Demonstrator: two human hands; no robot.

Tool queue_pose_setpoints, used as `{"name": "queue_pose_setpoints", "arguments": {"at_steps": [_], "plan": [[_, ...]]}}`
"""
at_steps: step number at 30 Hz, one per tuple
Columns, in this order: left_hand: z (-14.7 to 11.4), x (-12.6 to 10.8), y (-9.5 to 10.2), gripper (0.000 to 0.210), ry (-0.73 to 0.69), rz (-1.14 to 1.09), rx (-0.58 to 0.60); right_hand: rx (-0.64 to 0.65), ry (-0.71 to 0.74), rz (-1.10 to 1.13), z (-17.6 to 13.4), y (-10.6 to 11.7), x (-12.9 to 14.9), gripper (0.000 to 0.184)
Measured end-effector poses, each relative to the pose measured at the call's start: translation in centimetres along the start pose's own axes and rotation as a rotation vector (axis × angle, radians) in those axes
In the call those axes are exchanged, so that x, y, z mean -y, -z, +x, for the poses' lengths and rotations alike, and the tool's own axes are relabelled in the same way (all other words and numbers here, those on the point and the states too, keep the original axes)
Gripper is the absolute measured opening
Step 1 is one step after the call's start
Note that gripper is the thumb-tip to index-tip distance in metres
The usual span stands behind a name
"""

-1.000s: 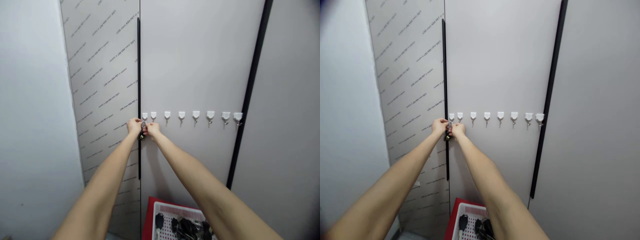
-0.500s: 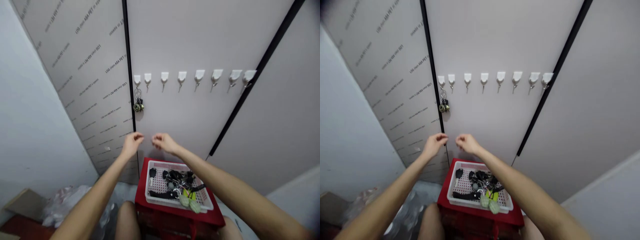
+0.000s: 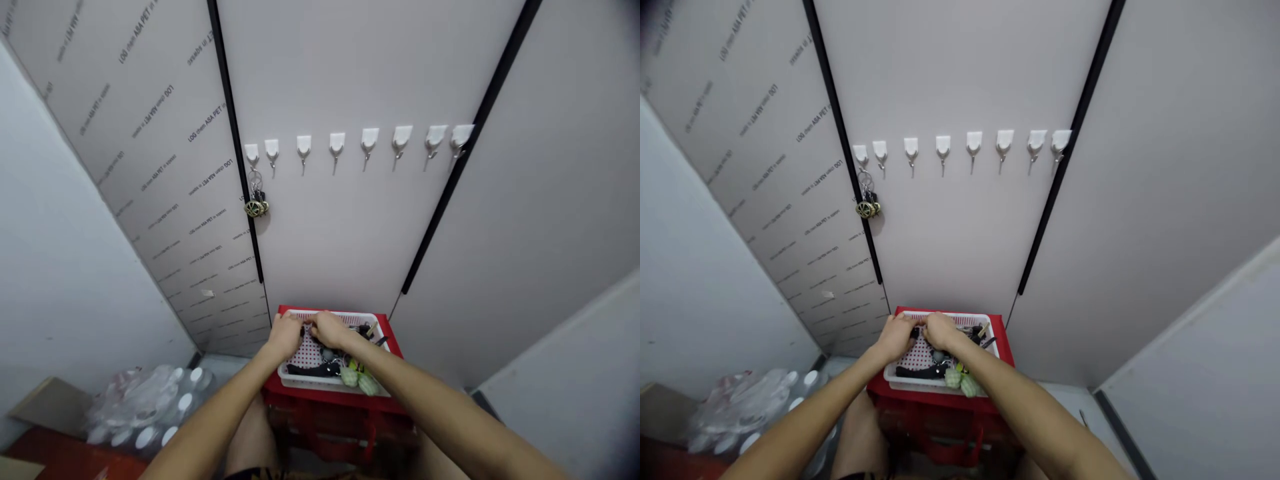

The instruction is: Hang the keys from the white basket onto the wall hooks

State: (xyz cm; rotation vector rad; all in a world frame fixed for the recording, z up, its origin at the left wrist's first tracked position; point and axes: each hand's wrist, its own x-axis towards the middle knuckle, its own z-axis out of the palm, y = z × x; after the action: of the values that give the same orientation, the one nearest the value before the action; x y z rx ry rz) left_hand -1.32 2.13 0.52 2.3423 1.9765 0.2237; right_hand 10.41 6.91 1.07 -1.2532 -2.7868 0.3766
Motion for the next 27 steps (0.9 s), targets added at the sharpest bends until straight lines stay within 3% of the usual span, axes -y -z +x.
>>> {"name": "queue_pose_setpoints", "arguments": {"at_steps": [9, 13, 17, 23, 27], "plan": [[0.2, 1.0, -1.3, 0.048, 0.057, -0.391, -0.089, -0.002, -0.006, 0.078, 0.0, -0.4, -0.1, 0.026], [-0.1, 1.2, -1.2, 0.06, 0.077, -0.5, -0.062, -0.017, 0.041, 0.128, 0.5, -1.3, 0.2, 0.023], [-0.5, 1.3, -0.8, 0.065, 0.052, -0.507, -0.045, -0.023, 0.059, 0.133, 0.8, -1.9, 0.6, 0.023], [-1.4, 1.1, -0.4, 0.062, 0.068, -0.324, -0.076, 0.01, -0.001, 0.192, 1.2, -2.2, 0.8, 0.025], [-2.1, 0.7, 0.2, 0.05, 0.092, -0.422, -0.154, -0.14, 0.009, 0.369, 1.3, -0.9, 1.0, 0.026]]}}
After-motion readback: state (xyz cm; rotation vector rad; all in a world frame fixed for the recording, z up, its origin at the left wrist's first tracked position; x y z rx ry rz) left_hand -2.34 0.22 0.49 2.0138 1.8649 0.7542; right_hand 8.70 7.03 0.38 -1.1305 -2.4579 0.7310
